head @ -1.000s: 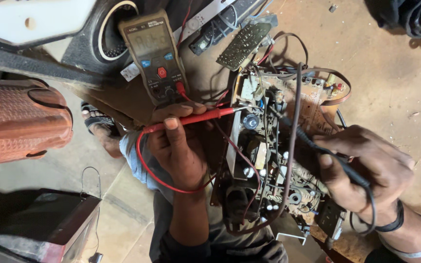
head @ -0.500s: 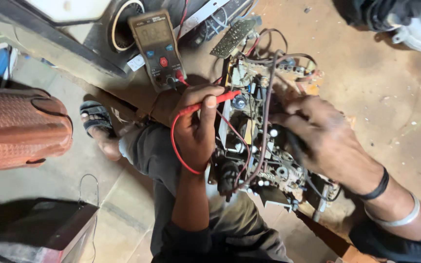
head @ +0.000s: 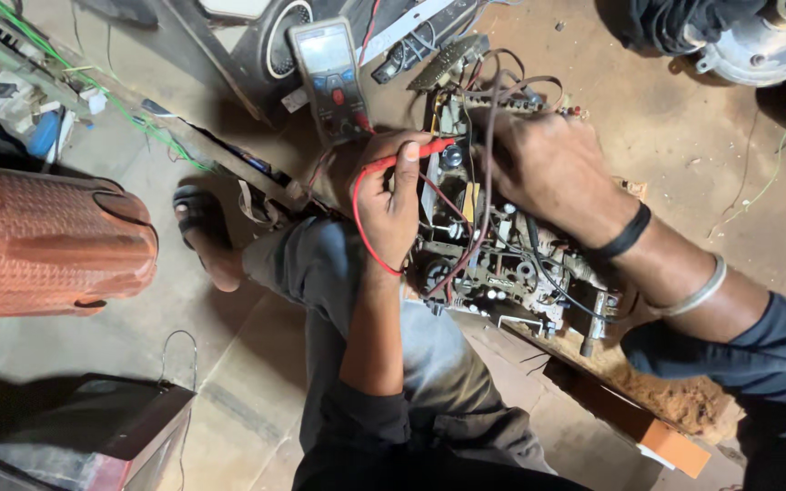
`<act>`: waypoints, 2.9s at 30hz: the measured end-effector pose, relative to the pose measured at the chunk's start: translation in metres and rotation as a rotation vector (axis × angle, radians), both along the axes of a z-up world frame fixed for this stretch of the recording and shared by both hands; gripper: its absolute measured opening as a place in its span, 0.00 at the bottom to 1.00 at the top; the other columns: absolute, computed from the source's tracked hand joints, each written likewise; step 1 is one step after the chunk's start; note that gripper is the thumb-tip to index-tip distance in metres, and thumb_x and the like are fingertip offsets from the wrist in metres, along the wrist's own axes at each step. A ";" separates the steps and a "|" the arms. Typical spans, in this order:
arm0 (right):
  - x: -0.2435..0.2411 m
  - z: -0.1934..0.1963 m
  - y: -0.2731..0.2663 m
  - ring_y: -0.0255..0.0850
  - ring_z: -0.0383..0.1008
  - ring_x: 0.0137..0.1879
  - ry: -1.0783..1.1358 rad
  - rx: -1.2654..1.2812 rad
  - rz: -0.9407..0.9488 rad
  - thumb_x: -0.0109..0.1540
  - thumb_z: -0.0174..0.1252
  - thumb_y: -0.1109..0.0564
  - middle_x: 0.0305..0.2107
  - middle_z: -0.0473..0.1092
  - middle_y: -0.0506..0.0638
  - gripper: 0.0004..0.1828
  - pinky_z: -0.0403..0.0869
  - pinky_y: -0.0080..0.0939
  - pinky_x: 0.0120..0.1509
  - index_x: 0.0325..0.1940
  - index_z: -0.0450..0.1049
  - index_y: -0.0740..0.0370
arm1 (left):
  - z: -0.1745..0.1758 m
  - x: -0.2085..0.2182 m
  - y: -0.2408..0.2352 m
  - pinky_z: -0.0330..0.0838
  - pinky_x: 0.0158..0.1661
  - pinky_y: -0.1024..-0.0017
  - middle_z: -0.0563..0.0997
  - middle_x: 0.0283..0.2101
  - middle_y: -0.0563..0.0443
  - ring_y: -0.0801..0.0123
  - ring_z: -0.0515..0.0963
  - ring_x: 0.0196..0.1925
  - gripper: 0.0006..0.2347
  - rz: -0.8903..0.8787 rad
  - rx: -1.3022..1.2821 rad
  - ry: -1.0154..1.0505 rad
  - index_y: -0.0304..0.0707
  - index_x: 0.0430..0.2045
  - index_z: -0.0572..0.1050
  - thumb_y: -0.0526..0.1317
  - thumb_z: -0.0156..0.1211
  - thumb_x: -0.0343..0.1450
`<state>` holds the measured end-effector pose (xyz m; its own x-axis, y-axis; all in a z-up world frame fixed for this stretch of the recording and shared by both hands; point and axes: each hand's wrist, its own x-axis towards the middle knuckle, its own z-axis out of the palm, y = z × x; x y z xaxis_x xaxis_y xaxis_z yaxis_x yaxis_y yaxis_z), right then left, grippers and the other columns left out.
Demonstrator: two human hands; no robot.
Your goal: The person uses a digital multimeter to test various points on a disassembled circuit board. They hold the red and black probes and touch them to different components and traces on the board while seated on the floor.
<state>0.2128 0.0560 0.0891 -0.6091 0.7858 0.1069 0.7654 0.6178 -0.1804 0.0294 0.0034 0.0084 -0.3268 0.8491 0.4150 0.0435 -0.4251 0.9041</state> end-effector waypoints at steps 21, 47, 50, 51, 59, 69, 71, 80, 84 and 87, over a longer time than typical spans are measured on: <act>0.070 0.003 -0.033 0.41 0.80 0.38 1.248 -0.999 -0.179 0.73 0.48 0.63 0.41 0.77 0.58 0.09 0.73 0.34 0.34 0.53 0.72 0.68 | 0.006 -0.004 -0.009 0.73 0.57 0.70 0.81 0.46 0.49 0.67 0.80 0.51 0.06 -0.037 0.020 0.022 0.30 0.41 0.77 0.34 0.54 0.81; 0.094 -0.033 -0.035 0.36 0.74 0.38 1.525 -0.992 0.108 0.76 0.56 0.60 0.45 0.74 0.54 0.07 0.73 0.35 0.43 0.54 0.73 0.67 | -0.005 0.006 -0.006 0.71 0.57 0.70 0.81 0.50 0.42 0.65 0.79 0.51 0.08 0.002 -0.020 0.080 0.25 0.44 0.75 0.34 0.50 0.83; 0.093 -0.032 -0.034 0.36 0.74 0.39 1.516 -0.979 0.095 0.76 0.56 0.60 0.46 0.74 0.54 0.08 0.73 0.34 0.43 0.56 0.72 0.67 | -0.006 0.006 -0.006 0.71 0.57 0.70 0.81 0.50 0.43 0.65 0.79 0.51 0.08 -0.002 -0.015 0.073 0.26 0.44 0.75 0.34 0.50 0.83; 0.093 -0.032 -0.035 0.36 0.74 0.39 1.506 -0.977 0.090 0.76 0.56 0.60 0.46 0.74 0.54 0.08 0.73 0.34 0.43 0.57 0.72 0.67 | -0.007 0.006 -0.006 0.71 0.57 0.70 0.81 0.50 0.43 0.65 0.79 0.51 0.08 -0.002 -0.015 0.068 0.26 0.44 0.75 0.34 0.50 0.83; 0.094 -0.028 -0.035 0.36 0.74 0.43 1.452 -0.979 0.047 0.76 0.54 0.60 0.48 0.74 0.54 0.12 0.72 0.34 0.45 0.63 0.71 0.69 | -0.007 0.007 -0.005 0.72 0.57 0.70 0.81 0.50 0.43 0.66 0.79 0.51 0.10 0.018 -0.035 0.104 0.26 0.43 0.77 0.36 0.50 0.83; 0.095 -0.032 -0.032 0.38 0.77 0.38 1.483 -0.949 0.048 0.77 0.53 0.64 0.45 0.76 0.58 0.09 0.75 0.33 0.39 0.60 0.72 0.68 | -0.007 0.006 -0.004 0.72 0.57 0.70 0.81 0.50 0.43 0.65 0.79 0.51 0.10 0.017 -0.013 0.113 0.26 0.43 0.76 0.37 0.50 0.84; 0.097 -0.035 -0.030 0.39 0.77 0.36 1.509 -0.933 0.056 0.76 0.54 0.63 0.43 0.76 0.59 0.09 0.75 0.33 0.36 0.59 0.73 0.67 | -0.008 0.006 -0.004 0.72 0.57 0.70 0.81 0.50 0.43 0.65 0.79 0.51 0.09 0.001 -0.020 0.089 0.25 0.44 0.76 0.36 0.50 0.84; 0.101 -0.044 -0.034 0.36 0.71 0.27 1.617 -0.812 -0.054 0.75 0.65 0.51 0.31 0.72 0.54 0.16 0.70 0.31 0.29 0.46 0.70 0.66 | -0.011 0.005 -0.004 0.72 0.58 0.71 0.81 0.48 0.44 0.66 0.79 0.52 0.09 0.003 -0.007 0.114 0.25 0.45 0.76 0.35 0.50 0.84; 0.101 -0.045 -0.034 0.36 0.70 0.25 1.636 -0.801 -0.053 0.72 0.64 0.43 0.28 0.70 0.53 0.23 0.68 0.29 0.27 0.46 0.70 0.66 | -0.010 0.006 -0.004 0.72 0.58 0.71 0.81 0.48 0.44 0.66 0.79 0.52 0.09 -0.003 -0.009 0.087 0.25 0.45 0.75 0.35 0.50 0.84; 0.103 -0.046 -0.033 0.35 0.71 0.25 1.665 -0.825 -0.033 0.67 0.64 0.38 0.27 0.69 0.51 0.27 0.69 0.29 0.26 0.46 0.71 0.66 | -0.009 0.006 -0.004 0.72 0.58 0.71 0.81 0.48 0.44 0.66 0.79 0.52 0.09 -0.002 -0.004 0.106 0.26 0.45 0.75 0.35 0.50 0.84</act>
